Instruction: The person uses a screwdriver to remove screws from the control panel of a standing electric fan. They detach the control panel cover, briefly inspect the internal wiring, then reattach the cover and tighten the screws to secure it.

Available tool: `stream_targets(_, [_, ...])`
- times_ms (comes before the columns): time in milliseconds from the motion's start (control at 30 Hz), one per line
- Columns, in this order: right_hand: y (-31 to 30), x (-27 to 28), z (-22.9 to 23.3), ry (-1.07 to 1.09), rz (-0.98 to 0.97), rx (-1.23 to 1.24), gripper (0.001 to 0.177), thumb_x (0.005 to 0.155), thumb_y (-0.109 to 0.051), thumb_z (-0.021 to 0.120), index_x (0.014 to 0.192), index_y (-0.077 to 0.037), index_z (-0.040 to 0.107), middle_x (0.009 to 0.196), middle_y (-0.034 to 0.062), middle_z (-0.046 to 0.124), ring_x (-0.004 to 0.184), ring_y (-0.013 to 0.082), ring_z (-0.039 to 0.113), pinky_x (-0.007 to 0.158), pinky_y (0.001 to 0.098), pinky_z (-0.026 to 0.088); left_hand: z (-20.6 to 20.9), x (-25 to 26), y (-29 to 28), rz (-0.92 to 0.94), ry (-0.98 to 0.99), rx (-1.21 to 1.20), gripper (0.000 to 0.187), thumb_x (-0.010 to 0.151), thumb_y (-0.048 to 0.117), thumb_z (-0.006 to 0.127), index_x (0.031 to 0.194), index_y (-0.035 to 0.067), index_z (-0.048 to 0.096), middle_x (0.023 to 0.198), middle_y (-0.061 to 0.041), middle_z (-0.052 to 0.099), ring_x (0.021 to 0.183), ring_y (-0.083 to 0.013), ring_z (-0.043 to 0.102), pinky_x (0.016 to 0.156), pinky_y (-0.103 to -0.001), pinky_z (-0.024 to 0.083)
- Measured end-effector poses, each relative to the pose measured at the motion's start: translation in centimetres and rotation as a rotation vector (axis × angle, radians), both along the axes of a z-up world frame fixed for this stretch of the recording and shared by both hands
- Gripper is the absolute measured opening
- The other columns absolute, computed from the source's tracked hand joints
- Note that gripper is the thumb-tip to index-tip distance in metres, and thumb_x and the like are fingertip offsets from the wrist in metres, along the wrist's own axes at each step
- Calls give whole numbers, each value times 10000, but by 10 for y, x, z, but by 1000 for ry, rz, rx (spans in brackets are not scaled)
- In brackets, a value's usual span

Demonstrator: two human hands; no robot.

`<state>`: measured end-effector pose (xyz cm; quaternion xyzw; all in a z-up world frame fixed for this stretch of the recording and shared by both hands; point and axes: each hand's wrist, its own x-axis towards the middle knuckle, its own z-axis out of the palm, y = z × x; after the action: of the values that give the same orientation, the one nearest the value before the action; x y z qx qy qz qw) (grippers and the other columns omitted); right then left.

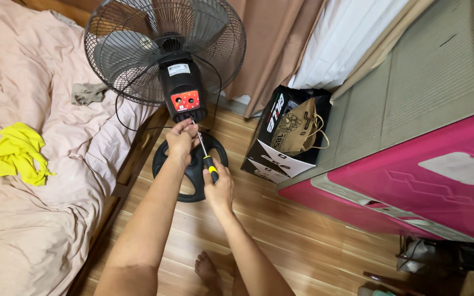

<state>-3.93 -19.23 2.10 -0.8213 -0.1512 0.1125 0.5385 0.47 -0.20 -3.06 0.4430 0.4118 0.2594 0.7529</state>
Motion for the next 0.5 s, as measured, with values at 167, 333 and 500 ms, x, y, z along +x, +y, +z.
stream_targets(167, [3, -2, -9, 26, 0, 95, 412, 938, -197, 650, 1322, -47, 657, 1148, 151, 710, 1067, 266, 714, 925, 360, 539, 0, 7, 4, 15, -55, -30, 280, 951, 39, 646, 1229, 10, 669, 977, -59, 733, 702, -135, 671, 602, -277, 602])
stream_targets(333, [5, 4, -18, 93, 9, 125, 355, 974, -240, 626, 1252, -36, 713, 1042, 132, 767, 971, 219, 734, 882, 321, 533, -2, 9, 5, 45, -77, -52, 270, 962, 22, 616, 1228, 7, 663, 989, -71, 731, 698, -134, 667, 600, -273, 615])
stream_targets(500, [4, 2, -22, 238, 23, 108, 326, 970, -274, 609, 1178, -56, 736, 936, 88, 794, 881, 185, 734, 815, 304, 543, 0, 5, 1, 46, -48, -65, 257, 964, 11, 614, 1219, 16, 650, 977, -74, 723, 692, -132, 664, 592, -284, 622])
